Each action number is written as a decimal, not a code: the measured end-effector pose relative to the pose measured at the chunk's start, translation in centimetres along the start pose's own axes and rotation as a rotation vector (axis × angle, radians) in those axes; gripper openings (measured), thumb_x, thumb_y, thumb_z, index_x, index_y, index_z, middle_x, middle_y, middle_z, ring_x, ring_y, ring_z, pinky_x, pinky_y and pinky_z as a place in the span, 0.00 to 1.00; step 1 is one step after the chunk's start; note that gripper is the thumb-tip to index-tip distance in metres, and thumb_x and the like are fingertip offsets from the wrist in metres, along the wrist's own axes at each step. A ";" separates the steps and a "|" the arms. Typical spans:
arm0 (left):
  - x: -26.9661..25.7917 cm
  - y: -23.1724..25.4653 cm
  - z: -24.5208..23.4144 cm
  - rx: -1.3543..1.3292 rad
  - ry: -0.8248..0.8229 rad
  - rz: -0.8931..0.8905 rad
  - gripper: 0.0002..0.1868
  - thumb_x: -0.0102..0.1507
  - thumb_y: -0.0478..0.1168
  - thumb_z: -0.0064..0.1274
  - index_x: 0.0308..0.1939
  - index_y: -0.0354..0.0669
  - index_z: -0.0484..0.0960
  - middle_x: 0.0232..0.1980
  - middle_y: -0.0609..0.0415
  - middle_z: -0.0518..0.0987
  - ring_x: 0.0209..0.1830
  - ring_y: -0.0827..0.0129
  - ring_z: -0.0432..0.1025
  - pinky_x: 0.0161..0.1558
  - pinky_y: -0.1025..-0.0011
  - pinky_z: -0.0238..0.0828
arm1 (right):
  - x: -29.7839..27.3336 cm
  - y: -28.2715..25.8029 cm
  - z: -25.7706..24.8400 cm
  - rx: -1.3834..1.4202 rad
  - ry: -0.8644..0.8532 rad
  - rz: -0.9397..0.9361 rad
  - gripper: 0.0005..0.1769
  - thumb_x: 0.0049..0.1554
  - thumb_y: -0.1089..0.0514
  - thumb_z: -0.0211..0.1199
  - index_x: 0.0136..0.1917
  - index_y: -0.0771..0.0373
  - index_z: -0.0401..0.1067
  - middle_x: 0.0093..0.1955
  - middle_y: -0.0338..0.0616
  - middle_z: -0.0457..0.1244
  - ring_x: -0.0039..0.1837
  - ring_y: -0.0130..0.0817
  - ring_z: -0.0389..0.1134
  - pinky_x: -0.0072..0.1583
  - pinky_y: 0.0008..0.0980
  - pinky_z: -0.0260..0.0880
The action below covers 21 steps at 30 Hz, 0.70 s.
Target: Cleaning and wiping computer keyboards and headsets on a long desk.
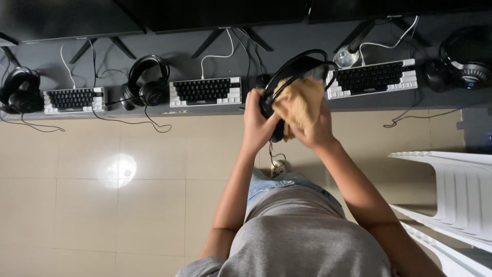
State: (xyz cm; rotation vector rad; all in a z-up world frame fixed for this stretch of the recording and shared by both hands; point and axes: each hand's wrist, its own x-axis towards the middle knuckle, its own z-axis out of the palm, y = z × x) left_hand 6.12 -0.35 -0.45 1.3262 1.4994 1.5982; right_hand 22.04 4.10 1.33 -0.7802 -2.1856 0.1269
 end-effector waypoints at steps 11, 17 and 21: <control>0.2 0.7 -0.3 0.221 -0.106 0.069 0.22 0.55 0.34 0.60 0.52 0.37 0.73 0.46 0.43 0.73 0.49 0.45 0.71 0.50 0.57 0.69 | 0.0 -0.5 -1.2 0.092 -0.149 0.025 0.25 0.50 0.65 0.66 0.62 0.69 0.73 0.58 0.61 0.67 0.58 0.60 0.69 0.60 0.51 0.71; -0.7 0.3 0.7 0.244 -0.046 0.080 0.19 0.54 0.34 0.60 0.48 0.38 0.73 0.44 0.43 0.75 0.48 0.44 0.71 0.50 0.56 0.69 | -1.1 1.9 0.6 0.050 -0.155 0.116 0.23 0.52 0.66 0.67 0.62 0.59 0.74 0.57 0.52 0.69 0.58 0.56 0.71 0.62 0.50 0.73; -1.2 0.4 0.8 0.348 -0.045 0.149 0.22 0.49 0.36 0.62 0.44 0.38 0.72 0.42 0.43 0.73 0.45 0.44 0.69 0.48 0.55 0.68 | -1.5 4.0 2.2 0.000 -0.186 0.435 0.32 0.50 0.70 0.62 0.67 0.50 0.76 0.54 0.52 0.69 0.54 0.55 0.71 0.58 0.48 0.74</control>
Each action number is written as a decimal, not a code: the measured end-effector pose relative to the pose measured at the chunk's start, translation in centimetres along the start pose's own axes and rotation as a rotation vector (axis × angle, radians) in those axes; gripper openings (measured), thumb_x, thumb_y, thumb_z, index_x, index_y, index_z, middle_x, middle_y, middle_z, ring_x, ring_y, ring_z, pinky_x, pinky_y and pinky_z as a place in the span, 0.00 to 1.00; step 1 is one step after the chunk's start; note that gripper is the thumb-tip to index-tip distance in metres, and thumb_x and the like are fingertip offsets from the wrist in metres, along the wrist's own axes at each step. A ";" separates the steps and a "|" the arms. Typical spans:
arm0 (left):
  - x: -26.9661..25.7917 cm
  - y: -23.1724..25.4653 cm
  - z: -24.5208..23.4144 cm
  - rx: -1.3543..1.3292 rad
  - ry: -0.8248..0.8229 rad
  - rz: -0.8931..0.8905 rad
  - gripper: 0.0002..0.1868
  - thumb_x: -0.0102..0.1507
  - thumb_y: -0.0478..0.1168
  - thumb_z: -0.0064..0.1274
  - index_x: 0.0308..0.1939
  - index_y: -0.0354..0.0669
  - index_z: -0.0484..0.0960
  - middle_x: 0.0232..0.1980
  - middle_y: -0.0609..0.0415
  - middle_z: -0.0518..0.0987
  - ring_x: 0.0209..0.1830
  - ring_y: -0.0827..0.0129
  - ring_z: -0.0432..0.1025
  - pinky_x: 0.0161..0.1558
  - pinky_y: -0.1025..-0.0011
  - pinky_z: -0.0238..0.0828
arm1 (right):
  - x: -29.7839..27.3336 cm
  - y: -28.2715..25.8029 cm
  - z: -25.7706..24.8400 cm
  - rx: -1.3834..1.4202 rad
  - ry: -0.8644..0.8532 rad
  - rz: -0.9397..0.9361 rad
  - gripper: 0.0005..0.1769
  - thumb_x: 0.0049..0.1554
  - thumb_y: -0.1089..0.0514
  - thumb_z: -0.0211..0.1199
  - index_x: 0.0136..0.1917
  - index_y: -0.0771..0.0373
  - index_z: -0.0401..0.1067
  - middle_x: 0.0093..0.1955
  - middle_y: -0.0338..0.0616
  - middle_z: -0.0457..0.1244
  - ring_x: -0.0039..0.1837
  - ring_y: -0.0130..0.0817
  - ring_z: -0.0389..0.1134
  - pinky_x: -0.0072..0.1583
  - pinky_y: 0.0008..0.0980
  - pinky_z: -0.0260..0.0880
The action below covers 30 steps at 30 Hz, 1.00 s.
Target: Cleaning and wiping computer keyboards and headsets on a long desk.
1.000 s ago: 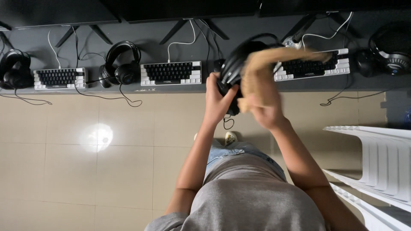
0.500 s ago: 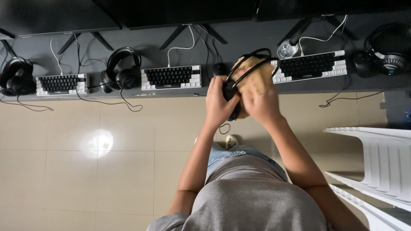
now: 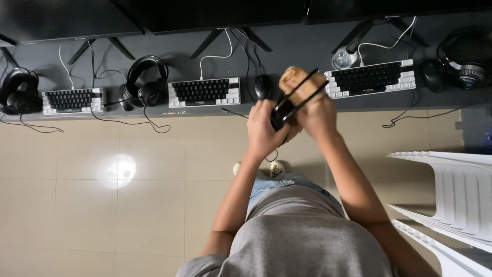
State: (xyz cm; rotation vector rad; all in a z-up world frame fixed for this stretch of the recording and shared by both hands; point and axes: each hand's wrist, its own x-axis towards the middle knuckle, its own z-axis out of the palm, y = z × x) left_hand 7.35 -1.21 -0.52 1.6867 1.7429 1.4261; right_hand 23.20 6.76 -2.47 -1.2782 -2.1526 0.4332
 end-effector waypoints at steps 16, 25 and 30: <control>-1.9 -2.0 0.7 -0.277 -0.118 -0.187 0.22 0.51 0.36 0.64 0.48 0.37 0.76 0.34 0.47 0.80 0.33 0.67 0.76 0.42 0.70 0.75 | -2.6 -0.7 1.2 0.102 0.048 -0.249 0.28 0.56 0.69 0.68 0.69 0.55 0.75 0.55 0.50 0.70 0.56 0.51 0.71 0.60 0.47 0.72; -2.5 -4.9 1.2 -0.527 0.019 -0.254 0.16 0.54 0.33 0.63 0.43 0.37 0.75 0.38 0.60 0.75 0.40 0.79 0.68 0.44 0.78 0.67 | -2.1 3.2 5.6 0.433 -0.076 0.189 0.26 0.54 0.69 0.61 0.67 0.64 0.68 0.57 0.57 0.68 0.58 0.55 0.72 0.59 0.42 0.73; -1.1 -5.1 1.8 -0.696 0.151 -0.350 0.11 0.60 0.30 0.59 0.44 0.38 0.75 0.37 0.63 0.74 0.38 0.82 0.67 0.41 0.80 0.66 | -3.5 5.6 6.4 0.663 -0.057 0.097 0.29 0.58 0.72 0.56 0.73 0.67 0.63 0.64 0.55 0.67 0.66 0.48 0.70 0.63 0.45 0.70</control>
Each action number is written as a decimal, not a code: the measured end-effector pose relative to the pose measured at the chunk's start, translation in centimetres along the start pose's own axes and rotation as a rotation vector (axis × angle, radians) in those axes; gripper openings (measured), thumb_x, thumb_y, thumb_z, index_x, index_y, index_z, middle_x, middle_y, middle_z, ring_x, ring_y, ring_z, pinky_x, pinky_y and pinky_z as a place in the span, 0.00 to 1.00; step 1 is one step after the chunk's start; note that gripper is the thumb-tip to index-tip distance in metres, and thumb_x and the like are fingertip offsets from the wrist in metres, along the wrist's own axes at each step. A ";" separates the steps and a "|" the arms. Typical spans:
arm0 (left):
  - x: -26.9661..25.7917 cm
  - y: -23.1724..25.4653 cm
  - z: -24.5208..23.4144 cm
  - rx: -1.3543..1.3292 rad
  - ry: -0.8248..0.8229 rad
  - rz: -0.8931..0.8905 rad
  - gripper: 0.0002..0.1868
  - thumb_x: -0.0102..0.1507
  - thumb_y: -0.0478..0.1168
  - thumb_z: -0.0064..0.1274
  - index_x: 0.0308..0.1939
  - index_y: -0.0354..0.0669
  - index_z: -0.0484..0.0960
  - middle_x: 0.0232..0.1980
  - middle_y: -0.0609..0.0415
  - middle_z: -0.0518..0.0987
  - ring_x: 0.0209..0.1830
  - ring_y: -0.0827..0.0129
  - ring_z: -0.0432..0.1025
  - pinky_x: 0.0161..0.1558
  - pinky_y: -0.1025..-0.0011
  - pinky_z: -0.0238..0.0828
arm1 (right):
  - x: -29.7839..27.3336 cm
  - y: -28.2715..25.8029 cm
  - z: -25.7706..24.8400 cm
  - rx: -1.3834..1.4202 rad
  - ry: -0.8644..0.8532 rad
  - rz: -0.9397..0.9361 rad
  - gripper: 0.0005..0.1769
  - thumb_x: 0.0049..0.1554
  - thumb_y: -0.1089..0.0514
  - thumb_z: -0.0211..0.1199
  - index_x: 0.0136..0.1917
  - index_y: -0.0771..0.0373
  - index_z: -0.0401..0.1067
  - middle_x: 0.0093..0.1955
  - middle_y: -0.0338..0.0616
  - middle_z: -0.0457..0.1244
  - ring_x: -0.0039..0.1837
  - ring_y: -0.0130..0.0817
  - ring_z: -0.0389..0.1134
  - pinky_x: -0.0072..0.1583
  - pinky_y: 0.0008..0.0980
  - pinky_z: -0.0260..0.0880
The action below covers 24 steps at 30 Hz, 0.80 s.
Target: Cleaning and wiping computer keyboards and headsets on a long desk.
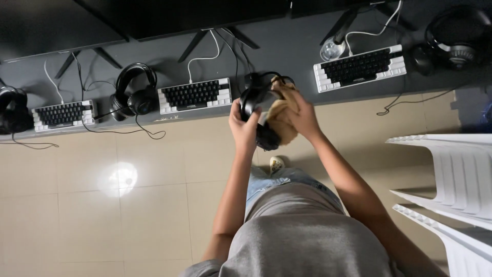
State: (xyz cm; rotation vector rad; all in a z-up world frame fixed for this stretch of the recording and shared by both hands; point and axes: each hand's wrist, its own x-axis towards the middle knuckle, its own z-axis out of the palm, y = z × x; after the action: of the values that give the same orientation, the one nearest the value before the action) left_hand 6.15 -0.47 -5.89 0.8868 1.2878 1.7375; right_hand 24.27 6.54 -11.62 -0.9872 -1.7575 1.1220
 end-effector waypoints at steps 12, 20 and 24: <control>3.4 -5.8 -0.3 -0.309 0.239 -0.383 0.12 0.65 0.41 0.61 0.44 0.44 0.73 0.27 0.64 0.69 0.22 0.82 0.61 0.23 0.79 0.57 | -6.6 12.5 -6.2 0.838 0.321 0.290 0.23 0.67 0.62 0.54 0.74 0.70 0.66 0.58 0.50 0.63 0.41 0.24 0.58 0.35 0.19 0.59; 7.2 -10.2 3.1 -0.439 0.171 -0.501 0.15 0.63 0.43 0.61 0.47 0.43 0.75 0.40 0.57 0.79 0.36 0.72 0.76 0.35 0.70 0.76 | -3.4 3.9 -3.3 0.098 -0.279 0.167 0.40 0.55 0.68 0.62 0.79 0.64 0.53 0.72 0.56 0.57 0.72 0.44 0.59 0.69 0.44 0.62; 7.8 -11.4 4.3 -0.486 0.077 -0.486 0.19 0.62 0.40 0.65 0.52 0.41 0.74 0.43 0.54 0.78 0.38 0.68 0.75 0.35 0.66 0.75 | -1.9 4.9 -3.0 0.201 -0.175 0.502 0.34 0.52 0.65 0.61 0.72 0.60 0.59 0.68 0.49 0.61 0.70 0.44 0.63 0.66 0.41 0.67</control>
State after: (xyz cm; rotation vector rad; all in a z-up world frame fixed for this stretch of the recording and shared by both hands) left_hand 8.47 10.37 -15.20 0.2063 0.9568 1.5895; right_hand 28.63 7.23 -15.79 -1.2734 -1.5249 1.7087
